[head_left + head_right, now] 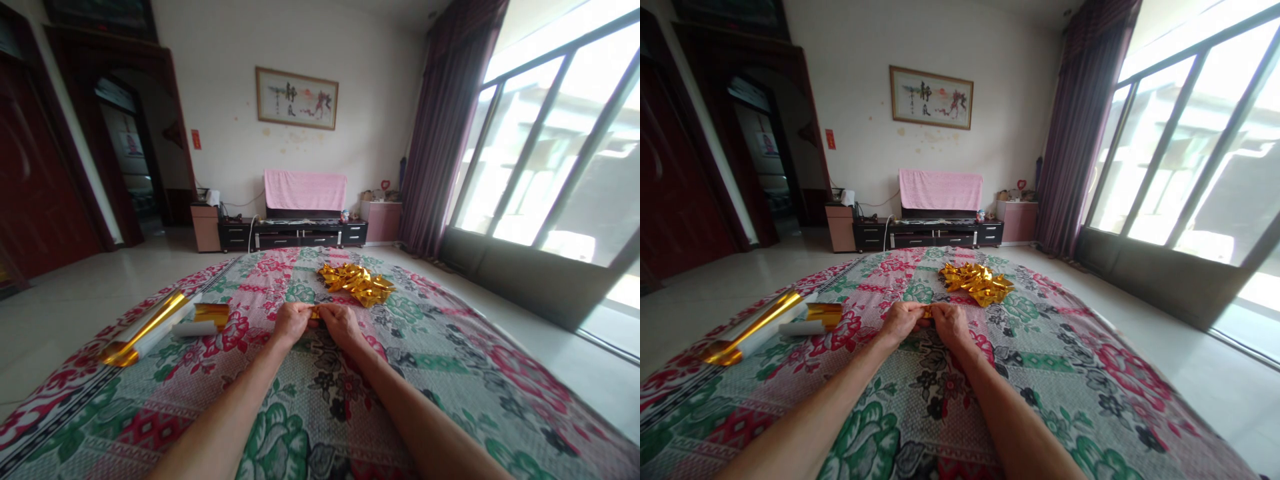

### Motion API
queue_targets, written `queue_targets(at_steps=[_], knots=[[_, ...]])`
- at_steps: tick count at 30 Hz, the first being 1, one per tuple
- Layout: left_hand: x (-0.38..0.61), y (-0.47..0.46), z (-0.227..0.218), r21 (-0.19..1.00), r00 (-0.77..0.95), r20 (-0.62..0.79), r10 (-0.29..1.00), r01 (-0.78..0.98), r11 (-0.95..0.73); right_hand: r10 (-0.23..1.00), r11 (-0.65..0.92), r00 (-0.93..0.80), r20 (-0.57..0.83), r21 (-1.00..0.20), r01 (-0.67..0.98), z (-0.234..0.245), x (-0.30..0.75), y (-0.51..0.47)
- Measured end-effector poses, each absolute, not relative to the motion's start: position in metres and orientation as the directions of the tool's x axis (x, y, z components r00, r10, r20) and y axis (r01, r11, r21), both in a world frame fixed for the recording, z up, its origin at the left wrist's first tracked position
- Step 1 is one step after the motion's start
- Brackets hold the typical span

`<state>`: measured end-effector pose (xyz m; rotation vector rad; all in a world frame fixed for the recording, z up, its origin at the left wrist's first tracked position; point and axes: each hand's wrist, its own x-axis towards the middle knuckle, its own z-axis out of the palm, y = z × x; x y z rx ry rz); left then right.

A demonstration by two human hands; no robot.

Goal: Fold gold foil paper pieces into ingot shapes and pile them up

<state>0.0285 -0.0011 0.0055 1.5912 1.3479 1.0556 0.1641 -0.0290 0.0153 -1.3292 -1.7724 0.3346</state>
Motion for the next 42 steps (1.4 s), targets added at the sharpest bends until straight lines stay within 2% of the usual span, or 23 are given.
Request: queue_targets(at_steps=[11,21,33,38,42], knots=[[0.028,-0.002,0.006,0.945,0.108,0.104,0.989,0.298,-0.132,0.878,0.39,-0.041,0.477,-0.665,0.637,0.014,0.165,-0.028],[0.028,0.001,0.002,0.93,0.109,0.129,0.986,0.331,-0.158,0.882,0.392,-0.053,0.468,-0.667,0.634,0.017,0.163,-0.03],[0.026,-0.011,0.021,0.972,0.145,0.025,0.989,0.228,-0.058,0.863,0.452,-0.09,0.497,-0.68,0.578,0.015,0.163,-0.03],[0.023,-0.012,0.025,0.982,0.167,0.009,0.986,0.182,-0.04,0.883,0.385,-0.002,0.469,-0.723,0.574,0.017,0.164,-0.031],[0.019,-0.011,0.026,0.984,0.146,0.0,0.989,0.178,-0.027,0.869,0.388,0.042,0.493,-0.732,0.56,0.017,0.165,-0.031]])
